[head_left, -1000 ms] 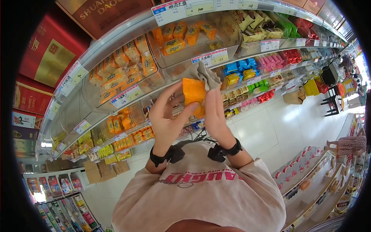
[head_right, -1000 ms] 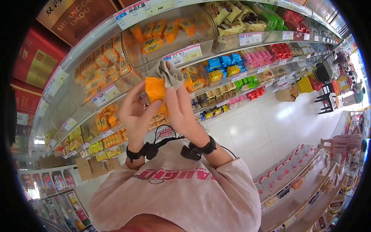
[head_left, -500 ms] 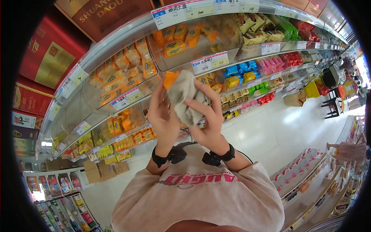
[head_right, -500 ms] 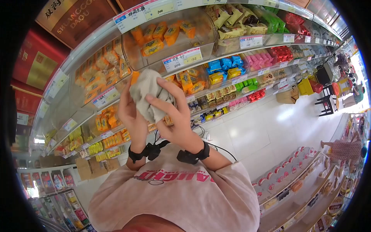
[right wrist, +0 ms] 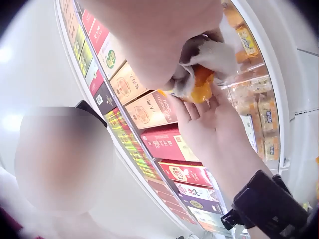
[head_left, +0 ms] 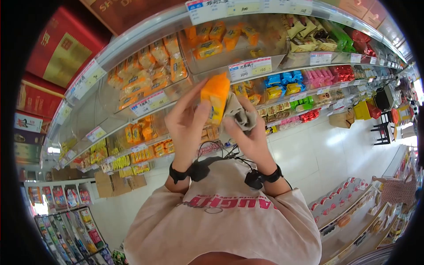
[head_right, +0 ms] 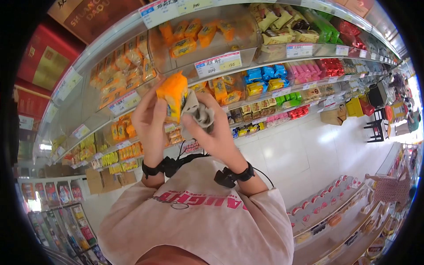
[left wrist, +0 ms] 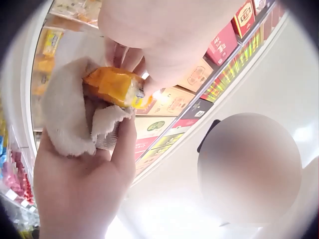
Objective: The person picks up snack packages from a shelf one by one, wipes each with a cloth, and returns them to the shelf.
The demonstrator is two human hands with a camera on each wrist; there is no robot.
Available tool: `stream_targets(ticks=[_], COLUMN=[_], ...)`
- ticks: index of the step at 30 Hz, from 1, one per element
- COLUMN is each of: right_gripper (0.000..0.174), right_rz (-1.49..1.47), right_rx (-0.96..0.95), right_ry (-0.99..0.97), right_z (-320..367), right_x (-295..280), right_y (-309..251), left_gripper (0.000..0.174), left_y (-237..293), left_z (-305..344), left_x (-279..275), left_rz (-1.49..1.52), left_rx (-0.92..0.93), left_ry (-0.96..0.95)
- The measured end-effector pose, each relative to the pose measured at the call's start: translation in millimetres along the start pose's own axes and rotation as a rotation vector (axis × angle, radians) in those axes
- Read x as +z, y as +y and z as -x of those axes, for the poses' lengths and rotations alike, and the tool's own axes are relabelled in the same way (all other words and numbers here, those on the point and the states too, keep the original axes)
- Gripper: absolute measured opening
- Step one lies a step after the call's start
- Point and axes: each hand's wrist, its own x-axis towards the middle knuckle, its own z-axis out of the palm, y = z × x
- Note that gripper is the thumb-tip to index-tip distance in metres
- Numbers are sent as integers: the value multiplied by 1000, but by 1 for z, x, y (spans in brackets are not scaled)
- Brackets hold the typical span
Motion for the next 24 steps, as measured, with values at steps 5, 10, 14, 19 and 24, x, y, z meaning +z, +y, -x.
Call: stream_targets(ticks=[5,10,14,19,24], right_gripper=[37,39,44,47,50], right_rz=[-112,-132,-112,-58,389], right_rx=[-29,-37,-55,40,-406], right_ry=[22,-2,-24,15,11], right_z=[5,7,6,3,-14], right_x=[-2,-8,-6,0,-9], right_y=[3,5,4,4,19], left_gripper=[28,35,44,39,39], left_y=[-9,-20,-18,-18,-10], left_z=[5,4,1,7,8], left_x=[-6,-7,-3,3,-10], left_rz=[137,141,208,-142,-102], left_rx=[-107,-301,-318,-183,43], left_ry=[-7,13,-46,39,-32])
